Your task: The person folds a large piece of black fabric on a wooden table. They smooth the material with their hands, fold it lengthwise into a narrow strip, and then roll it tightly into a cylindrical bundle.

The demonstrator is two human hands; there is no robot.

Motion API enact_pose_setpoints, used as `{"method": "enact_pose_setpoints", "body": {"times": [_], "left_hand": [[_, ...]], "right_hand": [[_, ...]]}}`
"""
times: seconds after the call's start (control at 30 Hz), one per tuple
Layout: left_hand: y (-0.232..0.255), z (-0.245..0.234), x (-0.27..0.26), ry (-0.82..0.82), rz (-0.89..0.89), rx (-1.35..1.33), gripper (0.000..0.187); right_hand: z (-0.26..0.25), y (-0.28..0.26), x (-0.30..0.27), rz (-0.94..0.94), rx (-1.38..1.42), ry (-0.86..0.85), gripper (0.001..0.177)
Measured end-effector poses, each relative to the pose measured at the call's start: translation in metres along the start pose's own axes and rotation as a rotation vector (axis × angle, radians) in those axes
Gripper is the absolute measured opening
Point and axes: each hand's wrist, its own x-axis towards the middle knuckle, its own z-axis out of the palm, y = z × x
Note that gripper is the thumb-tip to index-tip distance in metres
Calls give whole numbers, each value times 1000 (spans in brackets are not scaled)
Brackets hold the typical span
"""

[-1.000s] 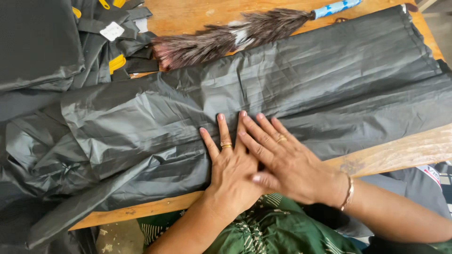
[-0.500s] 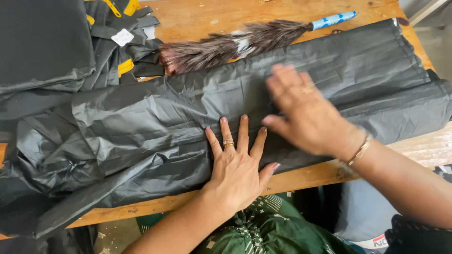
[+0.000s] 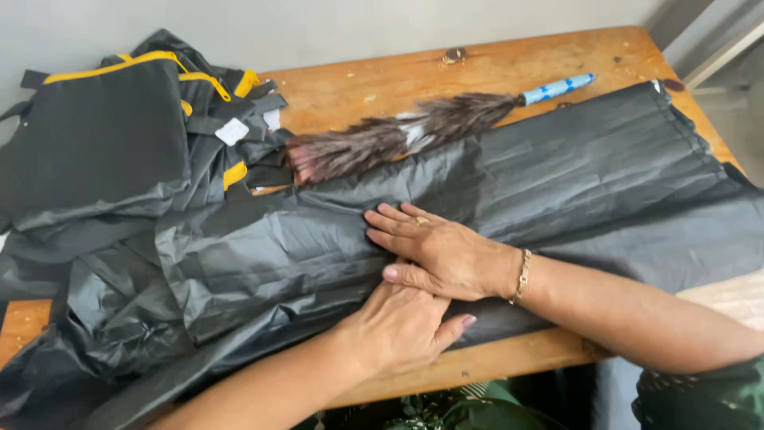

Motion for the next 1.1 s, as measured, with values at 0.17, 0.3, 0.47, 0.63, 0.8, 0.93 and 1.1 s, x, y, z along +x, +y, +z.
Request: {"method": "enact_pose_setpoints", "body": {"times": [0.17,0.3,0.47,0.63,0.8,0.93,1.1], "left_hand": [[-13,-12,7,140,106,-63,42],[-12,-18,11,237,114,-140,33],[-18,-16,7,170,23,-60,37],[-19,-16,6,215,-59,15,43],[-18,-7,9,307,-327,293,61],[-27,17,7,181,-401,618,84],[-25,5,9,187,-402,409,65]], "right_hand": [[2,17,-1,15,-14,22,64],[0,20,-2,23,40,14,64],[-1,60,-14,203,-224,6,69],[-20,89,-32,362,-330,-44,65],[-18,30,-16,266,-315,292,63],[8,-4,-12,84,-222,114,80],[14,42,-23,231,-457,89,75]]}}
